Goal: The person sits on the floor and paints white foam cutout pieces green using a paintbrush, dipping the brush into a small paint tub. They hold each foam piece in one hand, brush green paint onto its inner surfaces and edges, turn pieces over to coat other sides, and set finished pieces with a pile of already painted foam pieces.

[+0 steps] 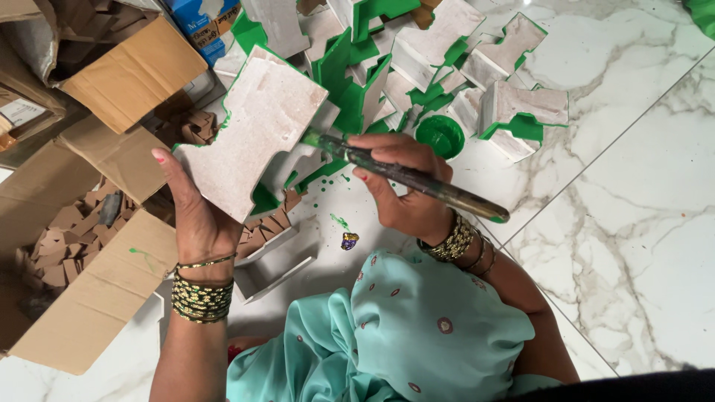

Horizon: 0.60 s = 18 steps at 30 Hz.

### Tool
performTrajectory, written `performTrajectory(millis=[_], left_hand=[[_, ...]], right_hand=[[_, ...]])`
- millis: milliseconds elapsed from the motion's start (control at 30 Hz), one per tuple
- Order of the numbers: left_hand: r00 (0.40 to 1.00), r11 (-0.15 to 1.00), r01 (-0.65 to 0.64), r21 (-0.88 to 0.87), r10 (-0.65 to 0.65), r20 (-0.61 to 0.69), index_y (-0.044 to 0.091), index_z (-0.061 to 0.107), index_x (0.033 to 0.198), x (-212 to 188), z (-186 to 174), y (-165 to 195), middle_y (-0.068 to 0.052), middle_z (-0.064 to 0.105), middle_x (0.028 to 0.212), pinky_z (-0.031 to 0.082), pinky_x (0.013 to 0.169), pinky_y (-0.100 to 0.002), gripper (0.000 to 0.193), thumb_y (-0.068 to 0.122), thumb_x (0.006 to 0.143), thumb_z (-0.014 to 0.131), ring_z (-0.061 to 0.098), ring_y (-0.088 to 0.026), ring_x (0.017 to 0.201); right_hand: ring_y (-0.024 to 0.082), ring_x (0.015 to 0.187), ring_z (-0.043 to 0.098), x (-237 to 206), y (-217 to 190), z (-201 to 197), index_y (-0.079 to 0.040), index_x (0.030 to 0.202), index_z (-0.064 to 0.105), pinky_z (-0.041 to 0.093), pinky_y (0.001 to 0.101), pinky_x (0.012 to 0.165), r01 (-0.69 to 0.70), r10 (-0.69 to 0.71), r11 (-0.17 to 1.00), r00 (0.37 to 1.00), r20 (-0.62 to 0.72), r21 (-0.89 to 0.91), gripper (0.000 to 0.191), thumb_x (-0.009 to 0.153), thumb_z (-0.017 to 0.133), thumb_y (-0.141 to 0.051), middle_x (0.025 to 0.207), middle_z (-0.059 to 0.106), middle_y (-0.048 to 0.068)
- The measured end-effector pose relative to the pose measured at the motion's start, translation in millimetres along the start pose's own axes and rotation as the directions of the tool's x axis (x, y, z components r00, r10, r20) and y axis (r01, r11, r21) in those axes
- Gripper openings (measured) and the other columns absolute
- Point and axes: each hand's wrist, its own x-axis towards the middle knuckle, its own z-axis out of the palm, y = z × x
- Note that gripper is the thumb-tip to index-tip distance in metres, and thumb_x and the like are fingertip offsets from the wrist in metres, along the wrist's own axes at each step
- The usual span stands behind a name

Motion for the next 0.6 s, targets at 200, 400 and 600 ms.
performTrajectory(millis=[200, 400, 600], left_hand=[[1.000, 1.000, -0.007, -0.021, 0.007, 0.013, 0.012, 0.058, 0.132, 0, -2, -1, -0.004, 0.065, 0.132, 0.052, 0.110, -0.039, 0.074, 0.069, 0.086, 0.066, 0.063, -0.020, 0.123], [0.999, 0.999, -0.032, -0.022, 0.031, -0.026, 0.013, 0.058, 0.124, 1, -7, 0, -0.003, 0.066, 0.125, 0.055, 0.105, -0.040, 0.066, 0.068, 0.088, 0.065, 0.065, -0.019, 0.118], [0.994, 0.993, -0.104, -0.050, 0.103, -0.024, 0.013, 0.058, 0.124, 8, -9, 3, -0.003, 0.065, 0.123, 0.055, 0.104, -0.040, 0.060, 0.063, 0.091, 0.066, 0.065, -0.020, 0.116]], right_hand=[[0.025, 0.107, 0.077, -1, 4, 18, -0.009, 0.124, 0.048, 0.065, 0.0328, 0.086, -0.011, 0.016, 0.999, 0.993, 0.117, -0.044, 0.043, 0.095, 0.077, 0.005, 0.125, 0.071, 0.018], [0.026, 0.105, 0.077, -6, 9, 21, -0.008, 0.125, 0.048, 0.066, 0.0342, 0.086, -0.003, 0.004, 1.000, 0.996, 0.093, -0.016, 0.044, 0.094, 0.076, 0.007, 0.126, 0.069, 0.019], [0.031, 0.104, 0.075, -10, 4, 25, -0.010, 0.122, 0.045, 0.063, 0.0355, 0.081, 0.198, -0.178, 0.977, 0.963, 0.200, -0.084, 0.054, 0.087, 0.084, 0.004, 0.122, 0.069, 0.020]])
